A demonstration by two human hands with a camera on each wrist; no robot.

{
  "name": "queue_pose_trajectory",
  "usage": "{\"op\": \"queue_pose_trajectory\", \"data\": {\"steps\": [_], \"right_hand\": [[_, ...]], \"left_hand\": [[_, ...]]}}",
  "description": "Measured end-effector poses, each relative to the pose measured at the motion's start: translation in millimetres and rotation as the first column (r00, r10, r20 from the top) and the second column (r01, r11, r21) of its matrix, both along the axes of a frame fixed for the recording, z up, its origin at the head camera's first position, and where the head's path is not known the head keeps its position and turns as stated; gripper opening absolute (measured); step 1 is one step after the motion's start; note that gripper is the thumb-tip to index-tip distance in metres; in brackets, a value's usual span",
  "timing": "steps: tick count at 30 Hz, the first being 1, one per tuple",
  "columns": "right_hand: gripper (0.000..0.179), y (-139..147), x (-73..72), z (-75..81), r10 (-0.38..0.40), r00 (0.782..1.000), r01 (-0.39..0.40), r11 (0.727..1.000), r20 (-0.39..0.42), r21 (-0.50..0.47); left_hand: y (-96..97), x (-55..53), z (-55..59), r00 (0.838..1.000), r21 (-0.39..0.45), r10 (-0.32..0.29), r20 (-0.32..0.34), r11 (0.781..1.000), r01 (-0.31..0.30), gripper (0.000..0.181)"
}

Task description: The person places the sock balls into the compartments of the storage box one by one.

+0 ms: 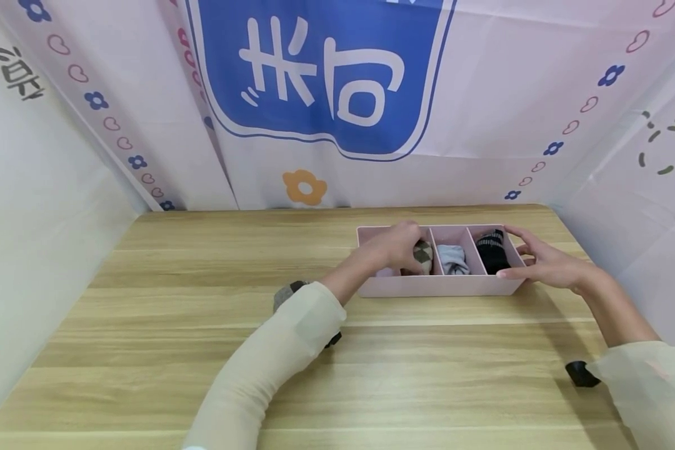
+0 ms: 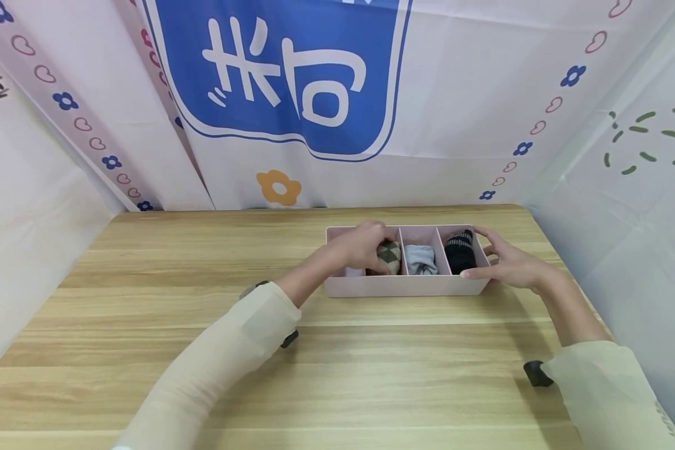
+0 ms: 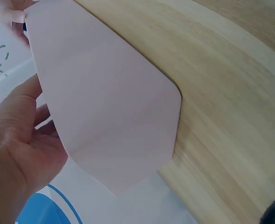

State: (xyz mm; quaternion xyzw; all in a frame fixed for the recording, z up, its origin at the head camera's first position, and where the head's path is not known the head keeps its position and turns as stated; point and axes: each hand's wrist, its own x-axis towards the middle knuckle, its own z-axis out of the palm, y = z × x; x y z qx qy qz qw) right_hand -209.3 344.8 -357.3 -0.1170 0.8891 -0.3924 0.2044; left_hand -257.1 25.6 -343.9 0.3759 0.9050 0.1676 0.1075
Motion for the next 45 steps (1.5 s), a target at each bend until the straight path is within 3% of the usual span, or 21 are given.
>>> {"op": "queue_pose_trajectory", "data": {"steps": [5, 13, 20, 31, 41, 45], "right_hand": [[0.103, 0, -0.4, -0.8, -0.001, 1.000, 0.001, 1.000, 0.000, 0.013], [0.103, 1, -1.5, -1.9, -0.004, 1.000, 0.004, 1.000, 0.003, 0.000], [0.103, 1, -1.0, -2.1, -0.005, 1.000, 0.005, 1.000, 0.004, -0.004], [0.102, 2, -1.4, -2.5, -0.001, 1.000, 0.001, 1.000, 0.005, -0.028], [0.101, 0, 0.1, -2.9, 0.001, 1.000, -0.001, 0.999, 0.001, -0.034], [0.101, 1, 0.0, -2.6, 0.001, 1.000, -0.001, 1.000, 0.001, -0.025]], "left_hand": [[-7.9, -3.4, -2.8, 0.997, 0.102, -0.062, 0.042, 0.993, 0.057, 0.044], [-23.5, -3.7, -0.4, 0.993, 0.222, -0.094, 0.077, 0.972, 0.075, 0.046], [-42.7, 4.2, 5.8, 0.993, 0.285, -0.089, 0.081, 0.957, 0.063, 0.046], [-91.3, 19.6, 16.5, 0.995, 0.311, -0.068, 0.071, 0.949, 0.043, 0.048], [-140.4, 42.4, 17.9, 0.998, 0.289, 0.057, 0.012, 0.956, -0.058, 0.046], [-157.4, 51.5, 18.5, 0.995, 0.290, 0.099, 0.026, 0.952, -0.102, 0.044]]}}
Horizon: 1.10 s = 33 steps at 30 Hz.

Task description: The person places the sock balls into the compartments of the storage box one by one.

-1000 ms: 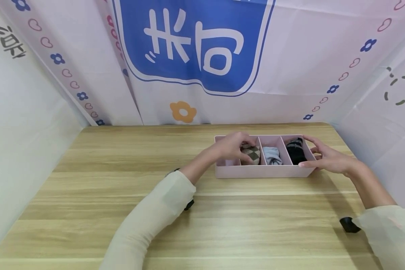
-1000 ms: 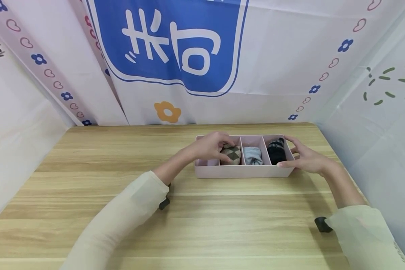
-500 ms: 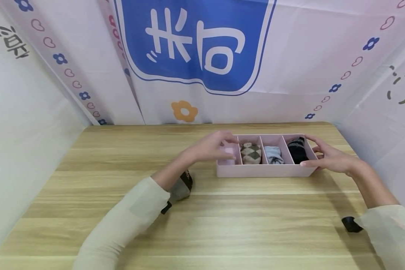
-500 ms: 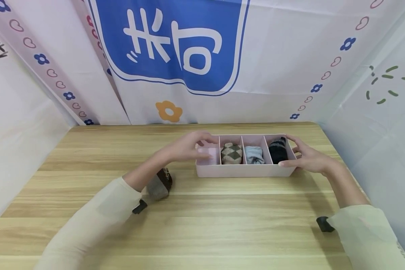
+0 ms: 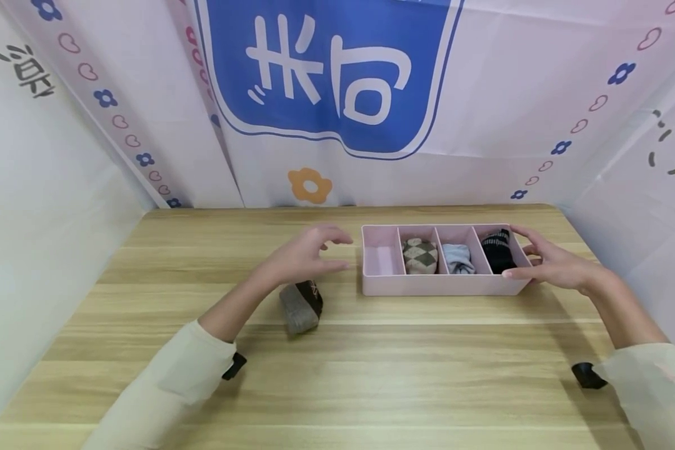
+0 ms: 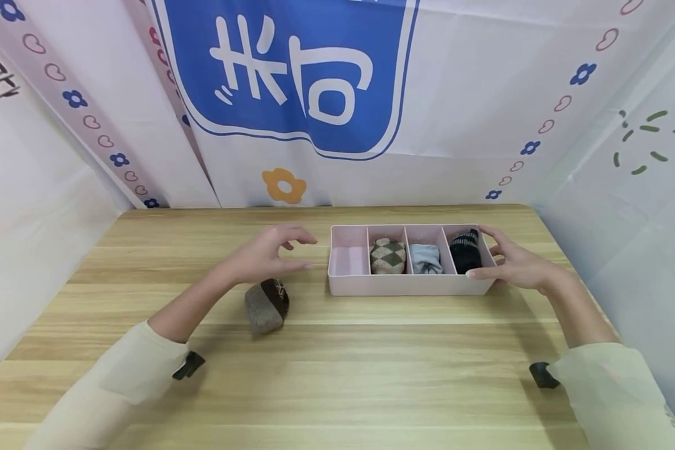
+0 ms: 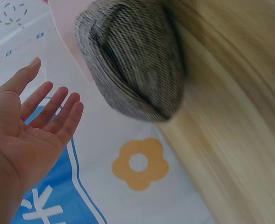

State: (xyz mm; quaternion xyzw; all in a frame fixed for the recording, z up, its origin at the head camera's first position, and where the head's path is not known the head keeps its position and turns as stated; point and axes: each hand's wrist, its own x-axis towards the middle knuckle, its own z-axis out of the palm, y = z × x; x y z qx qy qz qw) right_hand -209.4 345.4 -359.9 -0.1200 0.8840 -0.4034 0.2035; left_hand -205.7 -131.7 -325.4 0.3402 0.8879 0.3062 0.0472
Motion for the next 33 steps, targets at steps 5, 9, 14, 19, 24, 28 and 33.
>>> {"op": "queue_pose_trajectory", "data": {"steps": [5, 9, 14, 19, 24, 28, 33], "right_hand": [[0.101, 0, 0.0, 0.1, 0.003, 1.000, -0.003, 1.000, 0.002, 0.016], [0.101, 0, 0.1, 0.7, -0.002, 1.000, 0.002, 1.000, 0.006, 0.009], [0.101, 1, 0.2, 0.9, -0.002, 1.000, 0.002, 1.000, 0.005, 0.016], [0.102, 1, 0.4, 0.3, 0.000, 1.000, 0.000, 0.999, 0.004, 0.034], [0.102, 0, -0.6, 0.6, -0.007, 1.000, 0.007, 1.000, 0.009, 0.021], [0.103, -1, -1.0, 0.9, -0.009, 1.000, 0.009, 1.000, 0.015, 0.007], [0.103, -1, -0.7, 1.3, -0.008, 1.000, 0.008, 1.000, 0.014, 0.009]], "left_hand": [[-17.6, 6.9, -3.1, 0.999, 0.000, 0.046, 0.022, 0.999, -0.046, 0.043], [-29.0, 12.4, -5.2, 0.998, -0.002, 0.061, 0.015, 0.998, -0.061, 0.043], [-41.9, 18.0, -8.8, 0.997, 0.000, 0.075, 0.020, 0.997, -0.075, 0.045], [-52.5, 22.3, -14.1, 0.995, -0.015, 0.082, 0.058, 0.997, -0.081, 0.057], [-62.0, 30.5, -18.1, 0.987, -0.084, 0.099, 0.125, 0.993, -0.088, 0.078], [-68.6, 34.9, -21.4, 0.979, -0.104, 0.091, 0.181, 0.992, -0.072, 0.090], [-73.3, 36.5, -28.5, 0.983, -0.102, 0.045, 0.178, 0.994, -0.027, 0.096]]}}
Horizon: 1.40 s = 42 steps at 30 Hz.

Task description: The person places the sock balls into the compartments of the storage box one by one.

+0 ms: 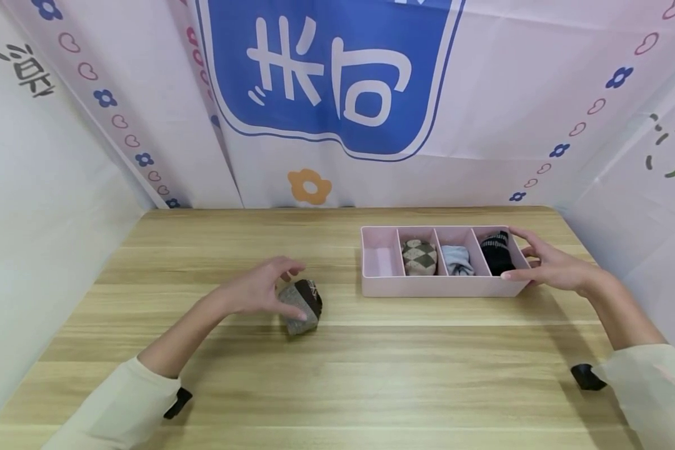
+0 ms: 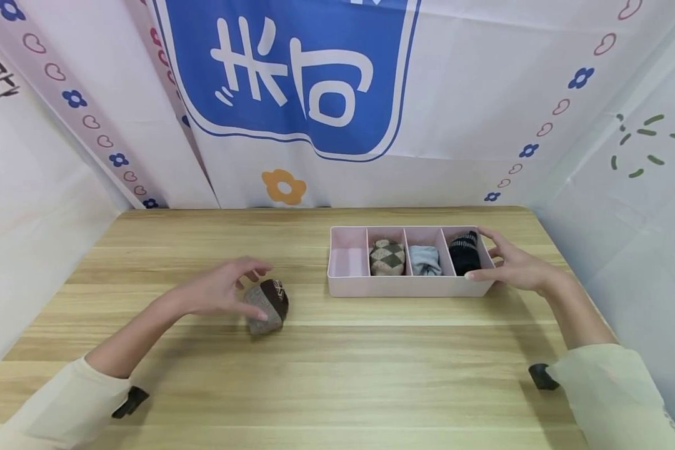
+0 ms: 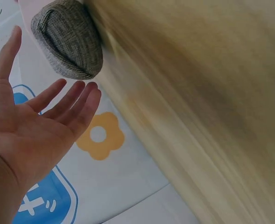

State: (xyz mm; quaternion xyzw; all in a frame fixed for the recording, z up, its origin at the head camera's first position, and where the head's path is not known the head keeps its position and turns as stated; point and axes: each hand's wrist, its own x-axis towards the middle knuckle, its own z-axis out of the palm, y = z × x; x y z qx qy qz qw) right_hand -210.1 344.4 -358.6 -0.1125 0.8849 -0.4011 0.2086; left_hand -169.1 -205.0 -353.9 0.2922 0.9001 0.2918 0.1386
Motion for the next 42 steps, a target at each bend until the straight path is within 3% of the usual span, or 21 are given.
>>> {"op": "queue_pose_trajectory", "data": {"steps": [4, 11, 42], "right_hand": [[0.102, 0, 0.4, 0.5, 0.001, 1.000, -0.001, 1.000, -0.001, 0.003], [0.103, 0, 0.3, 1.4, 0.002, 1.000, -0.002, 1.000, -0.001, 0.010], [0.102, 0, 0.9, 0.9, 0.006, 1.000, -0.006, 1.000, -0.003, 0.003]], "left_hand": [[-1.6, 2.8, -5.5, 1.000, 0.000, -0.007, -0.005, 1.000, 0.007, 0.096], [-2.3, 9.5, -8.5, 0.999, -0.030, 0.037, 0.029, 0.999, -0.036, 0.102], [-1.7, 8.1, -17.7, 1.000, 0.019, -0.005, -0.007, 1.000, 0.005, 0.092]]}}
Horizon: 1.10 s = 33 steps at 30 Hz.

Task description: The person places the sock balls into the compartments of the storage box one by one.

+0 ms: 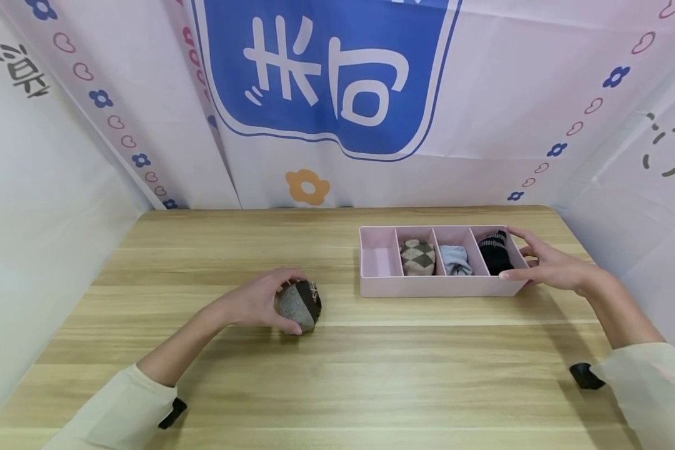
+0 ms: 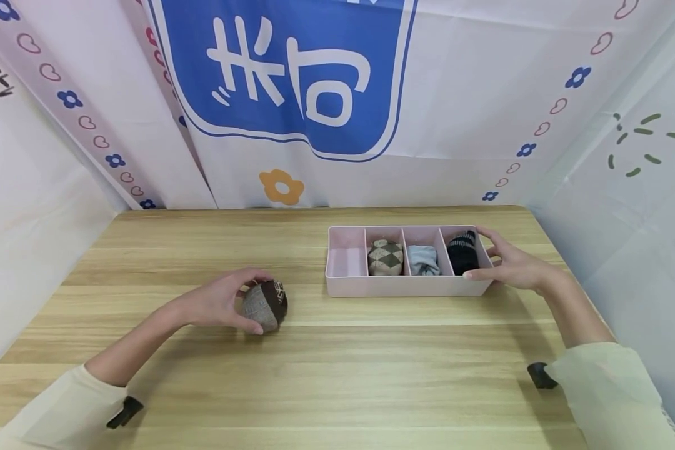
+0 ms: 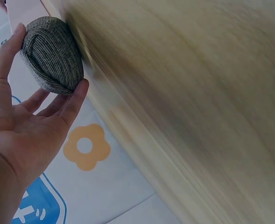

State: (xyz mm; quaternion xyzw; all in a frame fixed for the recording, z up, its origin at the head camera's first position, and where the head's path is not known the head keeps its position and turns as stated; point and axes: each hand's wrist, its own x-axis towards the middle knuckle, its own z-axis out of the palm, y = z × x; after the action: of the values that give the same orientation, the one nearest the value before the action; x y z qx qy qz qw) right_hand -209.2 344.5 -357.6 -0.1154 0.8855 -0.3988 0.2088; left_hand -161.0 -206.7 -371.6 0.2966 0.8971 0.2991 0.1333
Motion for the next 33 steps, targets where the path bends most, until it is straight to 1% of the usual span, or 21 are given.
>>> {"op": "queue_pose_trajectory", "data": {"steps": [7, 15, 22, 29, 33], "right_hand": [[0.103, 0.4, 0.4, -0.8, 0.003, 1.000, -0.003, 1.000, -0.005, 0.018], [0.104, 2.0, -0.4, -1.8, -0.001, 1.000, 0.001, 1.000, 0.003, 0.013], [0.103, 1.5, 0.2, -1.6, 0.007, 1.000, -0.007, 1.000, -0.001, 0.011], [0.103, 0.7, 0.9, -0.4, 0.007, 1.000, -0.007, 1.000, -0.003, 0.004], [0.103, 0.3, 0.2, 0.4, 0.008, 1.000, -0.008, 1.000, -0.009, 0.019]], "left_hand": [[-0.3, -0.7, -0.6, 0.999, 0.038, 0.005, 0.037, 0.999, -0.007, 0.088], [0.8, -3.1, -2.5, 1.000, 0.030, 0.024, 0.015, 0.999, -0.024, 0.089], [1.0, -5.1, -4.9, 0.999, 0.057, 0.025, 0.027, 0.998, -0.026, 0.087], [1.3, -6.0, -3.9, 0.999, 0.064, 0.025, 0.025, 0.998, -0.027, 0.089], [2.8, -7.3, -2.6, 0.999, 0.076, 0.036, 0.013, 0.996, -0.037, 0.089]]}}
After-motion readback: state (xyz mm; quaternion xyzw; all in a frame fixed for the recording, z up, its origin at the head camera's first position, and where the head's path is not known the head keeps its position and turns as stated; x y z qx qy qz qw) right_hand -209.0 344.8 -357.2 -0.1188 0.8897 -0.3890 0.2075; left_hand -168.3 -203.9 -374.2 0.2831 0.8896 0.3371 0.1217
